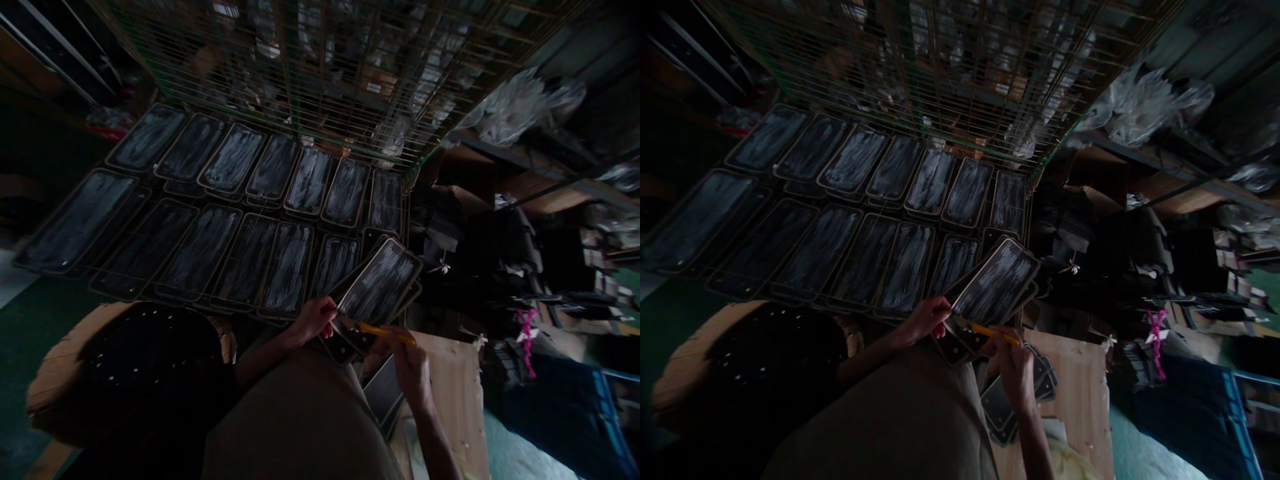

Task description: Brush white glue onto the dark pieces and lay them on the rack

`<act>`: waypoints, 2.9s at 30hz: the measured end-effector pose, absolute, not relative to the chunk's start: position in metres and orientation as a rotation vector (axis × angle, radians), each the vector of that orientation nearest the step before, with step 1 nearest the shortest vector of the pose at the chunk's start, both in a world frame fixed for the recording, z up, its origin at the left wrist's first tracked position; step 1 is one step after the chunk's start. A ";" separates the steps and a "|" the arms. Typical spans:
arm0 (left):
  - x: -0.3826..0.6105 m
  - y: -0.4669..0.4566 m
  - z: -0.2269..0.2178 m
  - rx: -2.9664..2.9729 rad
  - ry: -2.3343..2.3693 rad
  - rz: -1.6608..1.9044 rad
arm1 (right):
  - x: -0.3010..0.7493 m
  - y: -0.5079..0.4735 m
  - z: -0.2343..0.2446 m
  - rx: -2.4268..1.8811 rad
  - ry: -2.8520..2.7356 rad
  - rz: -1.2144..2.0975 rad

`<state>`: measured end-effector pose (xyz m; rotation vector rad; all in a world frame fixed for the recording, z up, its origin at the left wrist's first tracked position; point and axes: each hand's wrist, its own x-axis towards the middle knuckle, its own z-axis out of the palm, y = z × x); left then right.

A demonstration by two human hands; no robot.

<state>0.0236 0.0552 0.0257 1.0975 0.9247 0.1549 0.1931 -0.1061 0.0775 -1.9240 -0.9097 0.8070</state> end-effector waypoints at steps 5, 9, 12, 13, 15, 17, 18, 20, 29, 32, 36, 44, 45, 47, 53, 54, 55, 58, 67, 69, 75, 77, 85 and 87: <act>0.024 0.053 0.017 1.125 0.870 0.197 | 0.251 -0.073 0.063 -1.974 -0.897 0.359; 0.024 0.050 0.012 1.115 0.892 0.226 | 0.271 -0.061 0.062 -2.050 -1.026 0.149; 0.024 0.048 0.014 1.111 0.935 0.218 | 0.249 -0.077 0.063 -2.098 -1.248 0.228; 0.025 0.048 0.015 1.111 0.948 0.212 | 0.237 -0.086 0.065 -2.101 -1.313 0.281; 0.025 0.047 0.016 1.107 0.966 0.207 | 0.211 -0.105 0.070 -2.069 -1.375 0.424; 0.025 0.047 0.016 1.097 0.970 0.213 | 0.189 -0.122 0.079 -2.026 -1.315 0.565; 0.025 0.047 0.017 1.091 0.968 0.217 | 0.182 -0.129 0.083 -2.015 -1.252 0.625; 0.025 0.046 0.018 1.074 0.970 0.219 | 0.174 -0.140 0.090 -2.012 -1.118 0.742; 0.026 0.046 0.023 1.044 0.991 0.232 | 0.203 -0.155 0.088 -2.184 -0.887 0.562; 0.026 0.047 0.021 1.024 0.997 0.248 | 0.194 -0.152 0.093 -2.155 -0.933 0.572; 0.025 0.047 0.019 1.038 0.991 0.236 | 0.185 -0.148 0.101 -2.062 -0.990 0.786; 0.021 0.048 0.018 1.056 0.938 0.244 | 0.195 -0.134 0.098 -2.111 -0.885 0.561; 0.021 0.049 0.018 1.062 0.941 0.236 | 0.189 -0.130 0.097 -2.082 -0.895 0.610; 0.022 0.049 0.017 1.089 0.951 0.213 | 0.175 -0.122 0.093 -2.007 -0.911 0.729; 0.023 0.048 0.013 1.150 0.951 0.180 | 0.179 -0.102 0.068 -1.939 -0.807 0.712; 0.023 0.048 0.012 1.144 0.938 0.190 | 0.187 -0.098 0.063 -1.933 -0.788 0.684; 0.023 0.048 0.012 1.135 0.925 0.207 | 0.195 -0.094 0.058 -1.928 -0.774 0.649; 0.022 0.047 0.010 1.119 0.910 0.258 | 0.221 -0.077 0.048 -1.912 -0.778 0.465; 0.023 0.048 0.008 1.154 0.932 0.245 | 0.265 -0.008 0.041 -1.775 -0.622 0.183; 0.024 0.048 0.010 1.159 0.933 0.248 | 0.262 -0.003 0.042 -1.738 -0.607 0.209; 0.024 0.046 0.012 1.151 0.907 0.282 | 0.234 -0.038 0.047 -1.750 -0.616 0.558; 0.024 0.046 0.011 1.134 0.896 0.257 | 0.232 -0.051 0.049 -1.740 -0.602 0.667; 0.024 0.044 0.003 1.194 0.924 0.259 | 0.281 -0.013 0.049 -1.801 -0.847 0.378; 0.024 0.042 0.003 1.194 0.952 0.267 | 0.294 -0.002 0.045 -1.816 -0.960 0.300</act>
